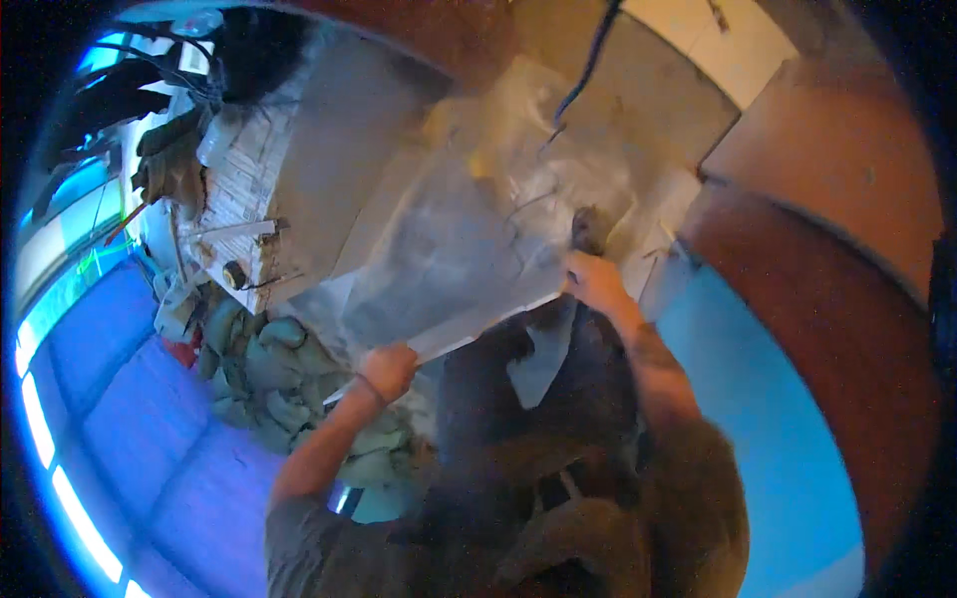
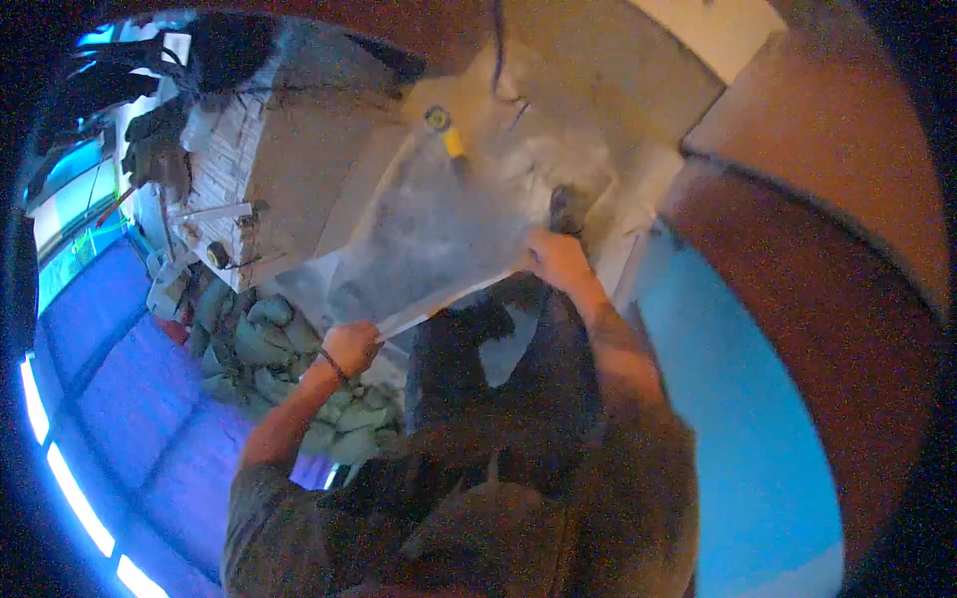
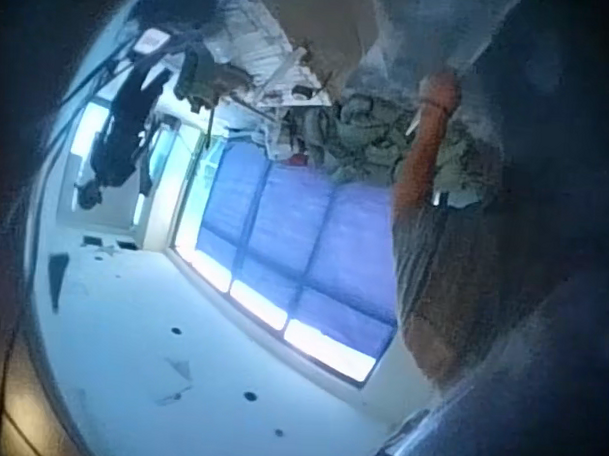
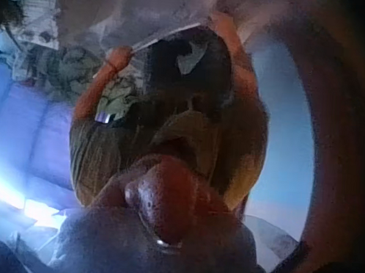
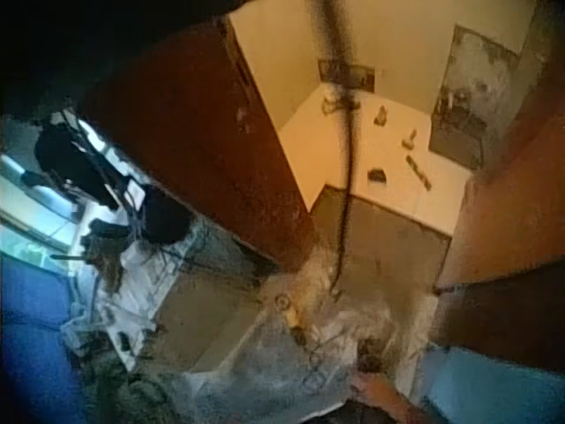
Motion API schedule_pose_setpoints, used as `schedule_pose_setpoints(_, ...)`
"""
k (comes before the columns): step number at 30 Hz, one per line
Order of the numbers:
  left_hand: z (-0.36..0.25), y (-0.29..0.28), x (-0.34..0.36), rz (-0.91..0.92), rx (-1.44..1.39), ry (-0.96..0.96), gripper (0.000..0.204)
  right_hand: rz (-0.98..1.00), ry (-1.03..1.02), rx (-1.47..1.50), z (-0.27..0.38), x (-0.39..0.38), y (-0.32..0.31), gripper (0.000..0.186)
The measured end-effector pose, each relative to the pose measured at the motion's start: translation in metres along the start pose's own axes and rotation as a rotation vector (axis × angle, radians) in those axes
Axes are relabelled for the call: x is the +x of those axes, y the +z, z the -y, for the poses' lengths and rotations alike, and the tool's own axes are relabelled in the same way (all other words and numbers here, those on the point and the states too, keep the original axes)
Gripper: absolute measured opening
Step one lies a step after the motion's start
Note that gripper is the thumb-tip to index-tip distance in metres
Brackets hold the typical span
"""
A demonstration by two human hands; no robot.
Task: The person marks a ceramic tile with a pencil, uses an angle grinder to cut a piece out of the tile, and then places the tile onto the floor next to a pipe to check the fit.
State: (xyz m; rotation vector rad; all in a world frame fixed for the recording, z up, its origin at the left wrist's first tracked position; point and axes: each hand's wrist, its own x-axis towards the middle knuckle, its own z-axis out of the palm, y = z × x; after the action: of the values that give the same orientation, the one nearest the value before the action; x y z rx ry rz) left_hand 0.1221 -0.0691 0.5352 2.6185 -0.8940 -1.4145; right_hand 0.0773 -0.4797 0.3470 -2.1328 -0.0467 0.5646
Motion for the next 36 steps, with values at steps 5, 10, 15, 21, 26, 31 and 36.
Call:
schedule_pose_setpoints(5, 0.080, 0.071, -0.060, 0.041, 0.092, -0.061, 0.011, -0.062, -0.077, -0.203, 0.006, 0.069, 0.115, 0.046)
schedule_pose_setpoints(10, 0.179, 0.124, -0.080, 0.044, 0.078, -0.119, 0.014, -0.036, 0.478, -0.131, -0.048, 0.157, 0.224, 0.054)
schedule_pose_setpoints(15, 0.255, 0.175, -0.098, -0.106, 0.131, -0.221, 0.016, -0.298, 0.536, -0.169, -0.029, 0.290, 0.329, 0.052)
schedule_pose_setpoints(21, 0.279, 0.194, -0.028, 0.018, 0.194, -0.248, 0.019, -0.906, 0.697, -0.688, -0.179, 0.350, 0.364, 0.041)
schedule_pose_setpoints(26, 0.286, 0.212, -0.031, -0.066, 0.153, -0.240, 0.021, -0.713, 0.476, -0.354, -0.178, 0.302, 0.359, 0.030)
schedule_pose_setpoints(31, 0.298, 0.202, -0.013, -0.068, 0.128, 0.004, 0.019, -0.843, 0.815, -0.317, -0.238, 0.123, 0.375, 0.039)
schedule_pose_setpoints(36, 0.297, 0.201, 0.018, -0.092, 0.199, 0.160, 0.015, -1.005, 0.981, -0.368, -0.244, -0.049, 0.416, 0.047)
